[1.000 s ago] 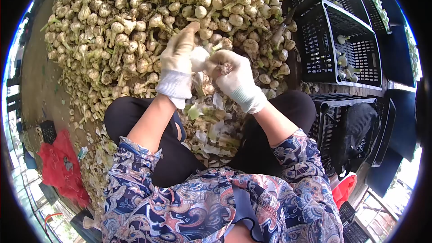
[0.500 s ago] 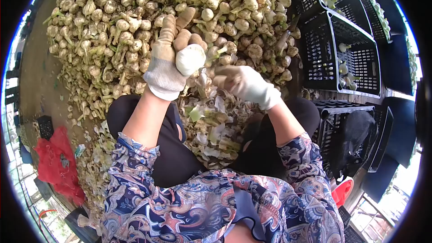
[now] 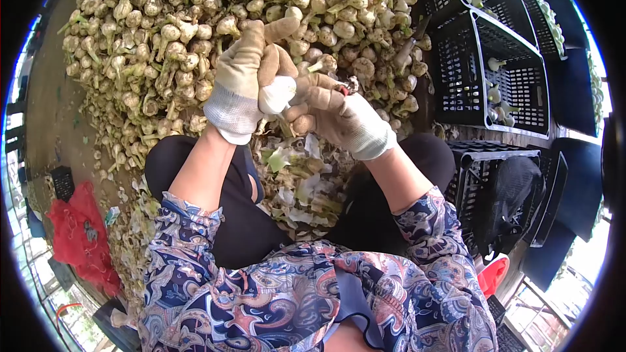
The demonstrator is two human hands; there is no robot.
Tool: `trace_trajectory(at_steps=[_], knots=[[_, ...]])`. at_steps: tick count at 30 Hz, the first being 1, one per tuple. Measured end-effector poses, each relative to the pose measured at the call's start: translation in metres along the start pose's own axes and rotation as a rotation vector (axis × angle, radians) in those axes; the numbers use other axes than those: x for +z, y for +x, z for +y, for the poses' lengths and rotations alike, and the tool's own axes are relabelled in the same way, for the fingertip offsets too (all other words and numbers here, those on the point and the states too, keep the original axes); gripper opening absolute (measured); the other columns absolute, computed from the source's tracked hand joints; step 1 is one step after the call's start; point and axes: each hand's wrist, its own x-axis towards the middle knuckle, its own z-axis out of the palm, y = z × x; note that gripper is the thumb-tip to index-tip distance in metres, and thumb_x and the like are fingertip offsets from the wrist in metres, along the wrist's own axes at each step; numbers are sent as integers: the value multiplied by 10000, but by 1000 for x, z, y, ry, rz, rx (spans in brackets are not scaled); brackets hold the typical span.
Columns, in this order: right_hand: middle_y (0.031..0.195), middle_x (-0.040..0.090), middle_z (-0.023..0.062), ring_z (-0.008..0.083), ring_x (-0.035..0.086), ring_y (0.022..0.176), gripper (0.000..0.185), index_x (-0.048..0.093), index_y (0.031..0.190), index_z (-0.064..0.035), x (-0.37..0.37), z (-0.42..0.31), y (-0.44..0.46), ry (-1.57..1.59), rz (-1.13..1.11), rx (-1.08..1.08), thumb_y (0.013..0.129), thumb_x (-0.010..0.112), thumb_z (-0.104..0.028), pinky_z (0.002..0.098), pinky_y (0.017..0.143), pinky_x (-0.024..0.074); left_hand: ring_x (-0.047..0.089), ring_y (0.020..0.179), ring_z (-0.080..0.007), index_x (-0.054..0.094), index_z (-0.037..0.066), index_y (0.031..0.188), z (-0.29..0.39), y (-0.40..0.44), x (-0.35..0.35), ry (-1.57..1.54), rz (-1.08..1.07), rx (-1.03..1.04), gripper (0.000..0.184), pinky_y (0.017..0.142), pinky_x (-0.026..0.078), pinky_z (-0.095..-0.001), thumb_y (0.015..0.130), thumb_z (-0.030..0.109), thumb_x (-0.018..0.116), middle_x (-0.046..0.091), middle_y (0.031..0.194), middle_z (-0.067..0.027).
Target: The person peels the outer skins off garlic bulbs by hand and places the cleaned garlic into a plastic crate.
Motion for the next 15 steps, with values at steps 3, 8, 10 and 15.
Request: trace_trajectory(at_steps=[3, 8, 10, 15], knots=[[946, 609, 103, 162, 630, 802, 213, 537, 1055, 13, -6, -9, -3, -80, -49, -53, 924, 570, -153, 263, 679, 522, 483, 482, -67, 600, 12, 1120, -2, -1, 2, -91, -22, -64, 488, 442, 402, -200, 984, 436, 399, 555, 594, 0], [974, 595, 45, 163, 578, 864, 325, 615, 1081, -45, -4, -12, -1, -1010, 19, -677, 773, 711, -7, 267, 774, 471, 418, 479, -51, 578, 7, 1145, -9, 5, 1, -47, -69, -108, 483, 459, 372, -197, 994, 424, 386, 438, 552, 50], [925, 582, 66, 190, 574, 863, 214, 646, 949, -53, -5, -13, 2, -1119, -13, -725, 754, 713, 4, 298, 757, 465, 444, 507, -57, 547, 8, 1177, -6, 6, 7, -155, -39, -275, 515, 483, 388, -188, 997, 447, 347, 469, 561, 43], [850, 565, 73, 215, 561, 784, 111, 584, 820, -44, -2, -3, -4, -1218, -8, -713, 767, 661, 16, 319, 701, 476, 560, 532, -125, 545, 7, 1171, -16, 10, -9, -366, -157, -345, 535, 489, 475, -230, 1001, 449, 297, 564, 610, -11]])
